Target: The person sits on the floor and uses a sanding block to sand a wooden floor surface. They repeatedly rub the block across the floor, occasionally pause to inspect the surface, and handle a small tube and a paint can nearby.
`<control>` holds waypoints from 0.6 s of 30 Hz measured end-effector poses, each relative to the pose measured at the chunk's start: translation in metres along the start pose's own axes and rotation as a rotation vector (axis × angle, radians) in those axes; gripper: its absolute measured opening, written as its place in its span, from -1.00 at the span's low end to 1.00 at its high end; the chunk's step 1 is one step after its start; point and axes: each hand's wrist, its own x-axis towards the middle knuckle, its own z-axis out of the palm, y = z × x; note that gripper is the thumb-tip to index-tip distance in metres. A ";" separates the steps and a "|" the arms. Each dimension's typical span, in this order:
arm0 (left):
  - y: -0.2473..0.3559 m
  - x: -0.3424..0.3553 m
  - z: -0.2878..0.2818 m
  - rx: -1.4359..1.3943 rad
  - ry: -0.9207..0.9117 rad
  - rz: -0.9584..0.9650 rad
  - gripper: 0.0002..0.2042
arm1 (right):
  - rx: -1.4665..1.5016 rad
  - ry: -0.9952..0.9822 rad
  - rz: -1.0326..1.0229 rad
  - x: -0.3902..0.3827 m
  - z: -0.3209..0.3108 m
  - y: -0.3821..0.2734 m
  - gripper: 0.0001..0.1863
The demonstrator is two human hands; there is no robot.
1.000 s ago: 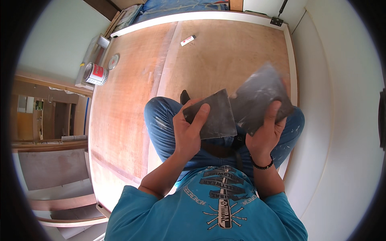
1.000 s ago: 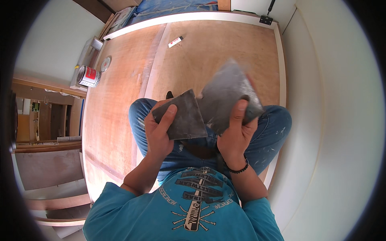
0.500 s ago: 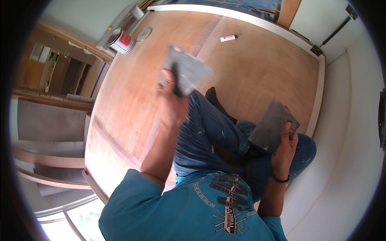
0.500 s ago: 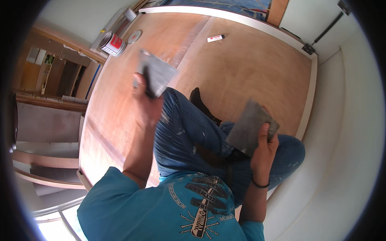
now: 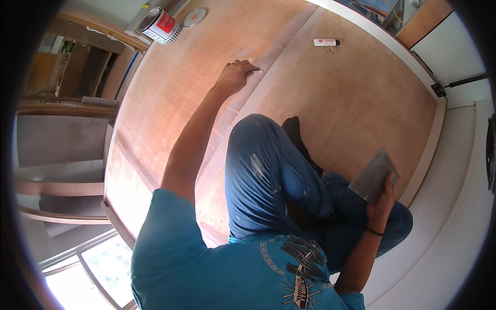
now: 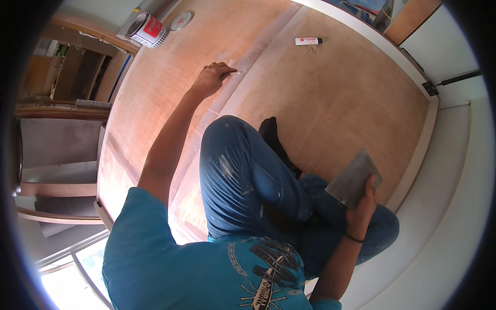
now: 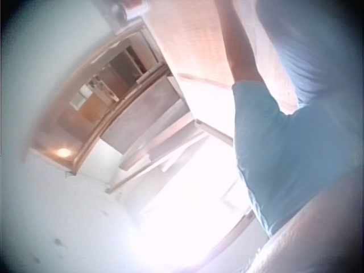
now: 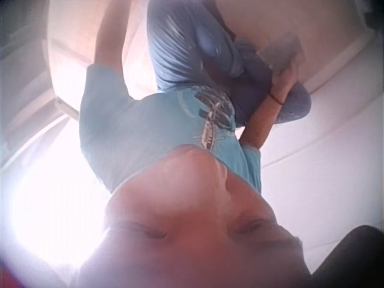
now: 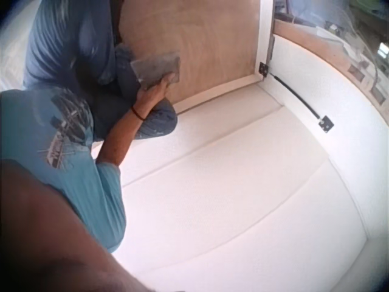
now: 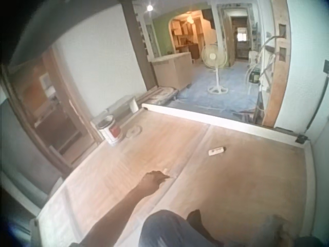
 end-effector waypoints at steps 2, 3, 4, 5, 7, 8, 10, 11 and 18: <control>-0.012 0.017 0.016 0.055 -0.028 0.021 -0.66 | 0.002 0.016 0.015 0.001 0.000 0.001 -0.42; -0.017 0.024 0.023 0.082 -0.041 0.032 -0.64 | -0.002 0.024 0.024 0.003 -0.001 0.001 -0.42; -0.021 0.030 0.032 0.087 -0.052 0.037 -0.62 | -0.005 0.030 0.034 0.004 -0.002 0.001 -0.41; -0.026 0.035 0.040 0.097 -0.065 0.044 -0.60 | -0.001 0.033 0.036 0.003 0.000 0.001 -0.40; -0.032 0.029 0.059 0.176 -0.027 0.088 -0.57 | 0.008 0.035 0.042 0.003 0.001 0.001 -0.38; -0.031 0.019 0.073 0.243 0.024 0.131 -0.56 | 0.000 0.034 0.046 0.003 -0.002 0.002 -0.38; -0.041 -0.003 0.088 0.340 0.088 0.198 -0.54 | -0.011 0.018 0.052 0.008 -0.009 0.003 -0.37; -0.032 0.002 0.073 0.357 -0.081 0.127 -0.54 | -0.021 0.025 0.048 0.008 -0.009 0.002 -0.37; -0.021 0.045 0.026 0.217 -0.072 0.038 -0.54 | -0.049 0.072 0.062 0.007 0.001 0.001 -0.33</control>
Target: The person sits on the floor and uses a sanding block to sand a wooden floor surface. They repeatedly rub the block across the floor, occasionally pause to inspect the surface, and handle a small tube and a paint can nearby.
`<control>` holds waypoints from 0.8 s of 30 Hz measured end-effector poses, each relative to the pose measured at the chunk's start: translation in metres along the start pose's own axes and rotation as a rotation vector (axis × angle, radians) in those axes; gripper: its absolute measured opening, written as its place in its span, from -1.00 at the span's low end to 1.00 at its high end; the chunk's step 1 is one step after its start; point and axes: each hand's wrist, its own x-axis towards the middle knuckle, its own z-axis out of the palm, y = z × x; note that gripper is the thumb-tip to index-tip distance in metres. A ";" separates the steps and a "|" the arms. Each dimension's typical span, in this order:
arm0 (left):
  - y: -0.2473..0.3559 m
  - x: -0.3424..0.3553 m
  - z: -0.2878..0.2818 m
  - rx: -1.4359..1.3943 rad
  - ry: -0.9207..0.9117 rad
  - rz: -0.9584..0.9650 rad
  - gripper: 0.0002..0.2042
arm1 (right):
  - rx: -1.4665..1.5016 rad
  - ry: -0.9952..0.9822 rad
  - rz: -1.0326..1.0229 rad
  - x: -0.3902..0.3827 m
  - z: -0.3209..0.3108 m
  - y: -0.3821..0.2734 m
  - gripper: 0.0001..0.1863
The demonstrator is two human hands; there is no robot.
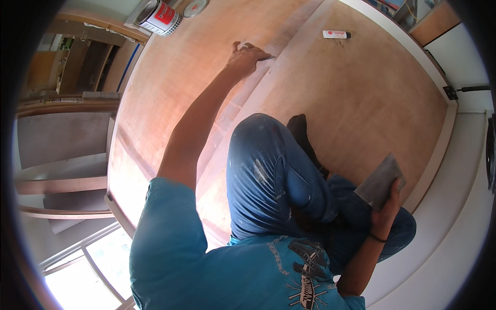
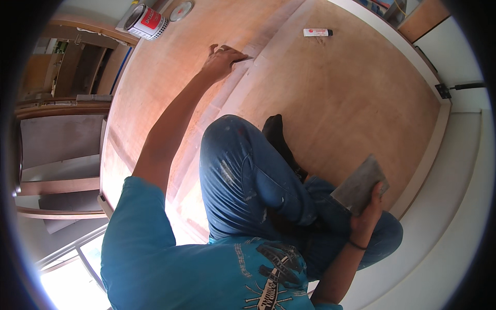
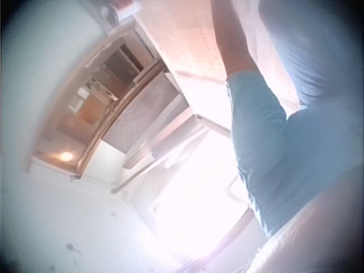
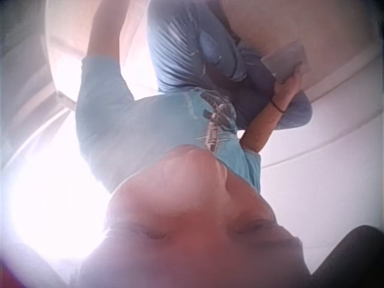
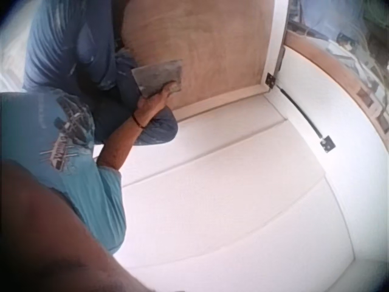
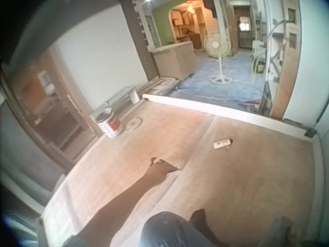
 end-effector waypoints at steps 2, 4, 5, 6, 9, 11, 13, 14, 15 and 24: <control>0.002 0.009 0.012 0.019 -0.057 -0.001 -0.52 | 0.002 -0.008 0.000 0.001 -0.005 0.000 -0.33; 0.002 0.008 0.021 0.069 -0.050 0.032 -0.52 | 0.012 -0.040 0.005 0.001 -0.010 0.000 -0.34; 0.000 0.001 0.028 0.112 -0.016 0.063 -0.52 | 0.013 -0.045 0.012 0.001 -0.010 0.000 -0.34; -0.004 -0.004 0.033 0.155 0.019 0.093 -0.52 | 0.014 -0.051 0.020 0.001 -0.009 -0.001 -0.34; -0.004 -0.004 0.010 0.301 -0.283 0.108 -0.51 | 0.027 -0.084 0.007 0.001 -0.010 -0.001 -0.34; 0.000 0.000 -0.009 0.227 -0.324 0.069 -0.49 | 0.034 -0.086 -0.012 0.002 -0.008 -0.001 -0.35; 0.005 -0.001 -0.013 0.142 -0.250 0.058 -0.48 | 0.038 -0.053 -0.027 0.000 -0.004 0.000 -0.37; 0.010 -0.004 -0.009 0.098 -0.156 0.067 -0.48 | 0.039 -0.055 -0.015 0.001 -0.005 0.001 -0.37; 0.014 -0.007 -0.001 0.047 -0.066 0.076 -0.47 | 0.035 -0.052 -0.001 0.001 -0.007 0.000 -0.38; 0.014 -0.033 0.035 0.137 -0.126 0.070 -0.34 | 0.048 -0.077 -0.017 0.002 -0.008 0.001 -0.41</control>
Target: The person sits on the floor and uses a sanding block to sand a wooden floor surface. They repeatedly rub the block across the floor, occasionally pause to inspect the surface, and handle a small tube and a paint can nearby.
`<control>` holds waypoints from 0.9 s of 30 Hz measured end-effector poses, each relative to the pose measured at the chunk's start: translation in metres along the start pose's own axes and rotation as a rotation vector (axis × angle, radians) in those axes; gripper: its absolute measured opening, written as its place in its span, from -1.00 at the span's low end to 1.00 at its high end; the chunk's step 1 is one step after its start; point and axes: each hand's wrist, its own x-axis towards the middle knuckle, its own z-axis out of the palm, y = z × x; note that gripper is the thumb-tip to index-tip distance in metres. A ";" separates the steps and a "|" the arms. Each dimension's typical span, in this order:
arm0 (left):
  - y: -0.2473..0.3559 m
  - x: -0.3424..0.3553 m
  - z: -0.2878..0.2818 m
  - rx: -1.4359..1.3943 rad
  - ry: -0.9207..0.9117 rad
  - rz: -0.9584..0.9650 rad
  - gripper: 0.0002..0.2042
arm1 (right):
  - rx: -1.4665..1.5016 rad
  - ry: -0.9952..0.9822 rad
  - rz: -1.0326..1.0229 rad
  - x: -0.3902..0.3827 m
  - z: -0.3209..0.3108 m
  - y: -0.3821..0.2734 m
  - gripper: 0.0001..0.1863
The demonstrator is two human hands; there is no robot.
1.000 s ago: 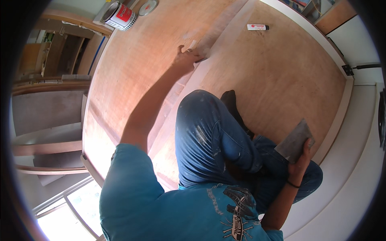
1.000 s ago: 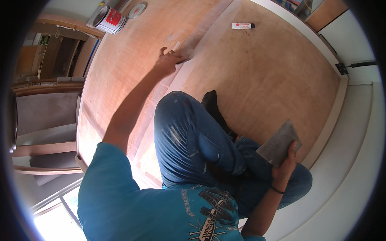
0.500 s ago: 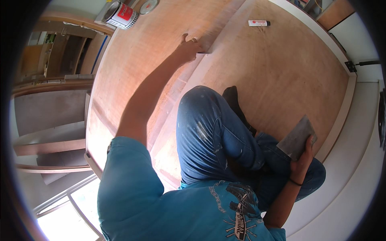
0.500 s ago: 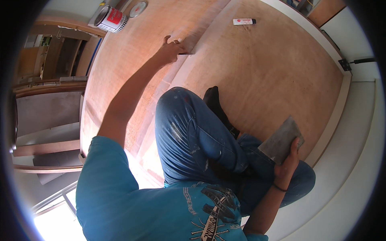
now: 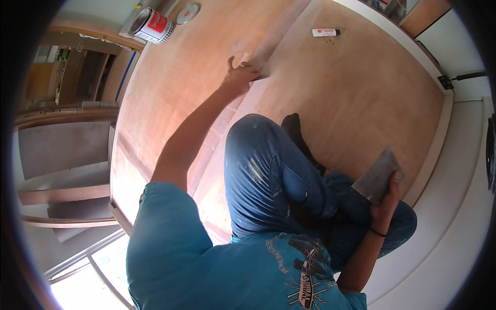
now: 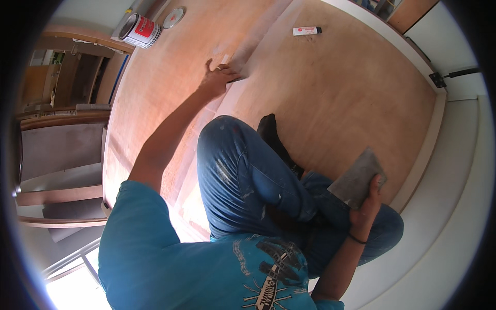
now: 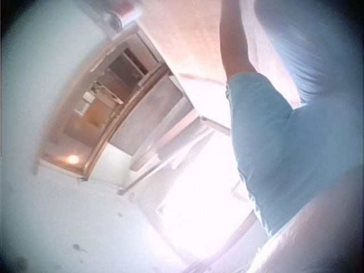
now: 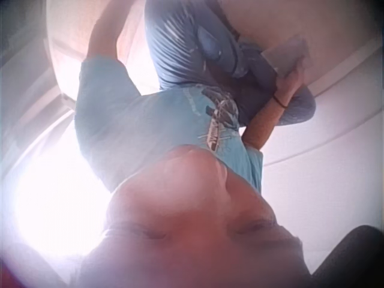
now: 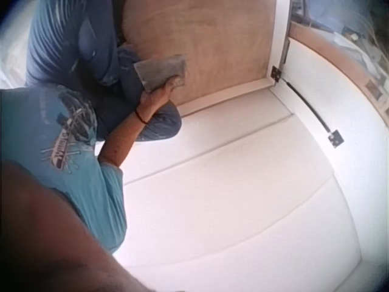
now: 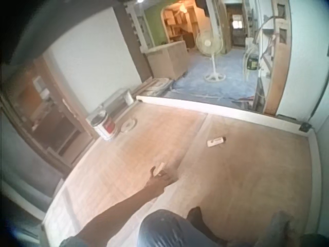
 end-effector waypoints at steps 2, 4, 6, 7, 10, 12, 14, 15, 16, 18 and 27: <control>-0.001 0.009 -0.045 -0.061 -0.127 -0.030 -0.40 | -0.011 0.029 -0.014 0.000 0.004 -0.001 -0.41; 0.002 0.022 -0.047 -0.109 0.049 -0.034 -0.47 | -0.021 0.050 0.004 -0.002 0.009 0.000 -0.41; 0.001 0.047 -0.039 -0.111 0.107 -0.020 -0.59 | -0.023 0.027 0.019 -0.002 0.007 -0.001 -0.40; 0.000 0.054 -0.031 -0.078 0.076 -0.007 -0.57 | -0.025 0.014 0.028 -0.002 0.005 -0.001 -0.40; 0.004 0.072 -0.022 0.006 0.017 0.043 -0.51 | -0.028 0.019 0.015 0.001 -0.002 0.000 -0.39; 0.002 0.066 -0.017 0.052 -0.015 0.069 -0.46 | -0.024 0.045 0.001 -0.002 -0.002 0.003 -0.40; 0.002 0.059 -0.016 0.069 -0.085 0.074 -0.41 | -0.024 0.049 -0.007 -0.003 0.000 0.002 -0.41; 0.001 0.054 -0.018 0.079 -0.118 0.074 -0.38 | -0.027 0.040 -0.009 -0.004 0.001 0.001 -0.41; 0.002 0.045 -0.017 0.071 -0.114 0.088 -0.38 | -0.030 0.030 -0.011 -0.005 0.001 0.000 -0.41; 0.002 0.023 -0.012 0.063 -0.093 0.119 -0.38 | -0.012 0.030 -0.008 -0.006 0.000 0.000 -0.42; 0.003 -0.113 0.026 0.007 0.010 0.044 -0.52 | 0.042 -0.072 -0.025 -0.002 -0.006 0.004 -0.41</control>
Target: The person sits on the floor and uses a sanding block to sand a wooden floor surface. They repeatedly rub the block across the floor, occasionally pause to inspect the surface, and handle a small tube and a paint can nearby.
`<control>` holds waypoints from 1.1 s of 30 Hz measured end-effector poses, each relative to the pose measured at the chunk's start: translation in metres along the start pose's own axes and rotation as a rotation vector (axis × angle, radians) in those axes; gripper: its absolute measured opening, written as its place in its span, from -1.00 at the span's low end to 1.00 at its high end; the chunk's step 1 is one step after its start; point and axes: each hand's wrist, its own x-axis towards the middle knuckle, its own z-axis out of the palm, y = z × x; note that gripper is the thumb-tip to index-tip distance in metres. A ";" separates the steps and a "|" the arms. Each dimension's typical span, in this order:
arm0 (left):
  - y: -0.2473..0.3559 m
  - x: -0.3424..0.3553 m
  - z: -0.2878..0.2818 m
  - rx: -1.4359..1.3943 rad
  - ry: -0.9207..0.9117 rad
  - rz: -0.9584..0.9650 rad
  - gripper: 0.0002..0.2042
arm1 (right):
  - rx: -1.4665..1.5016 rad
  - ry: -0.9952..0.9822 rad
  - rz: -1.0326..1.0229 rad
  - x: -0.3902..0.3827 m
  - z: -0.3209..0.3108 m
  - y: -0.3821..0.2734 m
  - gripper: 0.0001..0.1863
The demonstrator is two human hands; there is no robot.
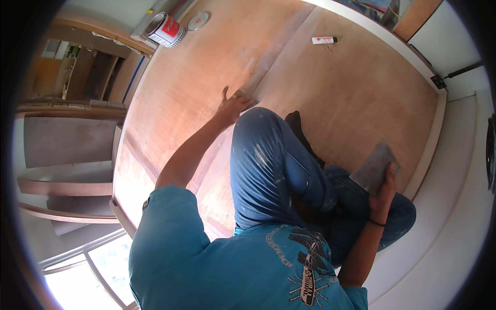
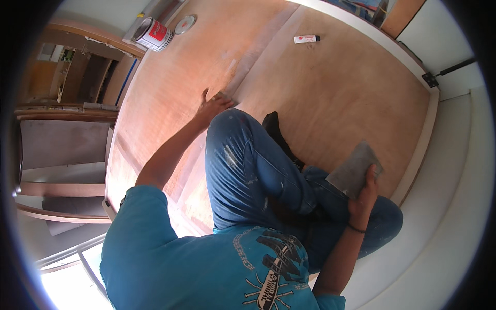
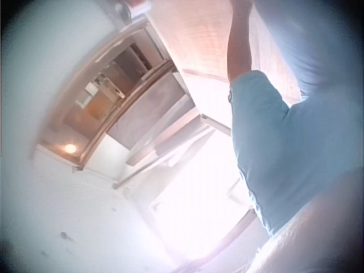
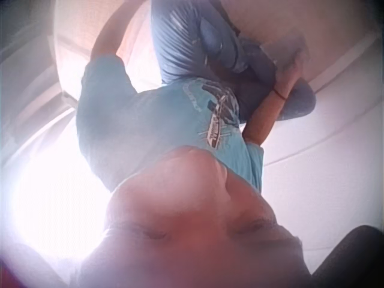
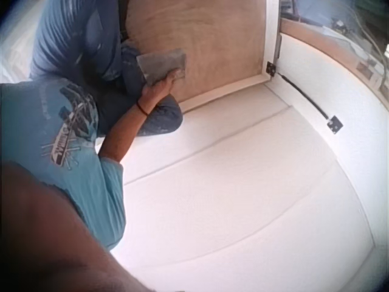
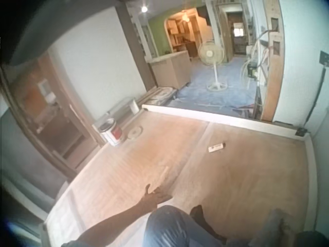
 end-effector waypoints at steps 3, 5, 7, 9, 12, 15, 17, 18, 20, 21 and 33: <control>0.009 -0.028 -0.045 -0.045 -0.274 -0.159 -0.56 | -0.010 0.008 -0.019 -0.003 0.001 -0.002 -0.38; 0.003 -0.020 -0.062 -0.176 -0.151 -0.277 -0.55 | -0.008 0.004 -0.024 -0.003 0.008 -0.005 -0.37; 0.001 -0.004 -0.074 -0.217 0.085 -0.267 -0.50 | 0.004 0.002 -0.016 -0.005 0.014 -0.003 -0.36; 0.003 0.034 -0.072 -0.291 0.106 -0.189 -0.45 | -0.058 0.002 -0.029 -0.004 0.010 -0.002 -0.36; 0.001 0.092 -0.070 -0.150 0.059 -0.066 -0.41 | -0.073 -0.021 -0.038 0.006 -0.001 0.003 -0.37; -0.004 0.145 -0.047 -0.006 0.084 0.042 -0.48 | -0.078 -0.003 -0.007 0.007 -0.003 0.002 -0.38; -0.004 0.175 -0.034 0.041 0.036 0.028 -0.54 | -0.084 0.006 0.001 0.003 0.002 -0.001 -0.38; -0.001 0.179 -0.032 0.065 0.008 0.030 -0.57 | -0.080 0.004 -0.004 0.000 0.003 0.000 -0.37; 0.004 0.183 -0.042 0.096 -0.105 0.071 -0.62 | -0.088 0.025 -0.006 -0.002 -0.001 -0.001 -0.36; 0.007 0.175 -0.044 0.112 -0.171 0.087 -0.65 | -0.100 0.038 0.009 -0.002 -0.005 -0.001 -0.36; 0.021 -0.060 -0.023 -0.093 -0.090 -0.031 -0.53 | -0.128 0.046 -0.002 -0.005 -0.002 -0.002 -0.31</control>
